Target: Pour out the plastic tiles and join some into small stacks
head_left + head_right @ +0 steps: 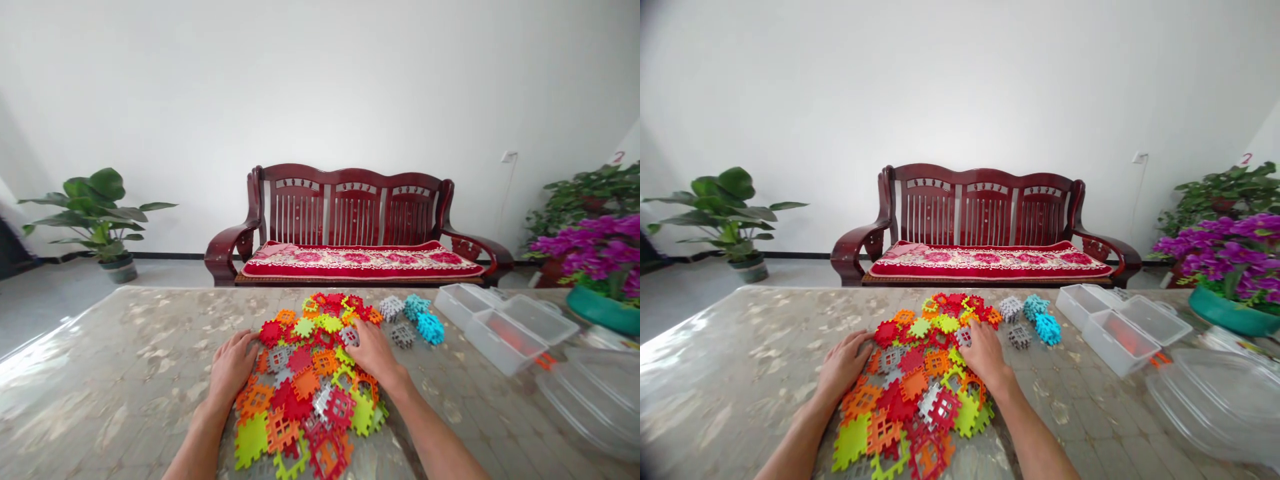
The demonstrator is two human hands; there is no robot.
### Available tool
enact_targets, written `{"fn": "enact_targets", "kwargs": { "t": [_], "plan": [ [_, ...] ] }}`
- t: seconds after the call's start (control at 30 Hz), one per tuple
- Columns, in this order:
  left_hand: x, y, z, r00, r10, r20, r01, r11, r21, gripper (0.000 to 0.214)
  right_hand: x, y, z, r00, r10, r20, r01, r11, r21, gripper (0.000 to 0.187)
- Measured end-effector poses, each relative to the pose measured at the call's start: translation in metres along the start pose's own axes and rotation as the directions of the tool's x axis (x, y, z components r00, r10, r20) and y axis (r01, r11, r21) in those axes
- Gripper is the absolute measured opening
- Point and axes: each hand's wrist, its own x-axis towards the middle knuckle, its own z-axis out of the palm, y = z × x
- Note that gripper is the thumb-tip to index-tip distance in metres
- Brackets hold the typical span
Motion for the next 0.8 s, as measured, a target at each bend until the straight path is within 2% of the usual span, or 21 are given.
{"fn": "enact_targets", "kwargs": {
  "t": [0.17, 0.27, 0.37, 0.5, 0.67, 0.8],
  "plan": [
    [0.0, 0.0, 0.001, 1.0, -0.003, -0.018, 0.004, 1.0, 0.014, 0.037, 0.005, 0.021, 0.005, 1.0, 0.014, -0.015, -0.011, 0.981, 0.194, 0.064],
    [0.0, -0.001, 0.002, 1.0, 0.004, -0.013, -0.004, 1.0, 0.019, 0.038, 0.018, 0.046, -0.006, 0.987, 0.057, -0.151, -0.02, 0.972, 0.234, 0.065],
    [0.0, -0.002, 0.003, 1.0, 0.008, -0.017, -0.007, 1.0, 0.016, 0.038, 0.036, 0.076, -0.028, 0.946, 0.132, -0.298, -0.092, 0.985, 0.142, 0.064],
    [0.001, -0.001, 0.002, 1.0, -0.002, -0.017, 0.002, 1.0, 0.01, 0.038, 0.058, 0.105, -0.052, 0.933, 0.173, -0.316, -0.187, 0.982, -0.013, 0.063],
    [0.0, 0.0, 0.001, 1.0, -0.01, -0.01, 0.01, 1.0, 0.01, 0.038, 0.073, 0.118, -0.054, 0.938, 0.207, -0.279, -0.238, 0.967, -0.085, 0.063],
    [0.0, -0.001, 0.002, 1.0, -0.015, 0.001, 0.015, 1.0, 0.013, 0.038, 0.076, 0.122, -0.05, 0.94, 0.206, -0.274, -0.232, 0.97, -0.069, 0.063]
  ]
}}
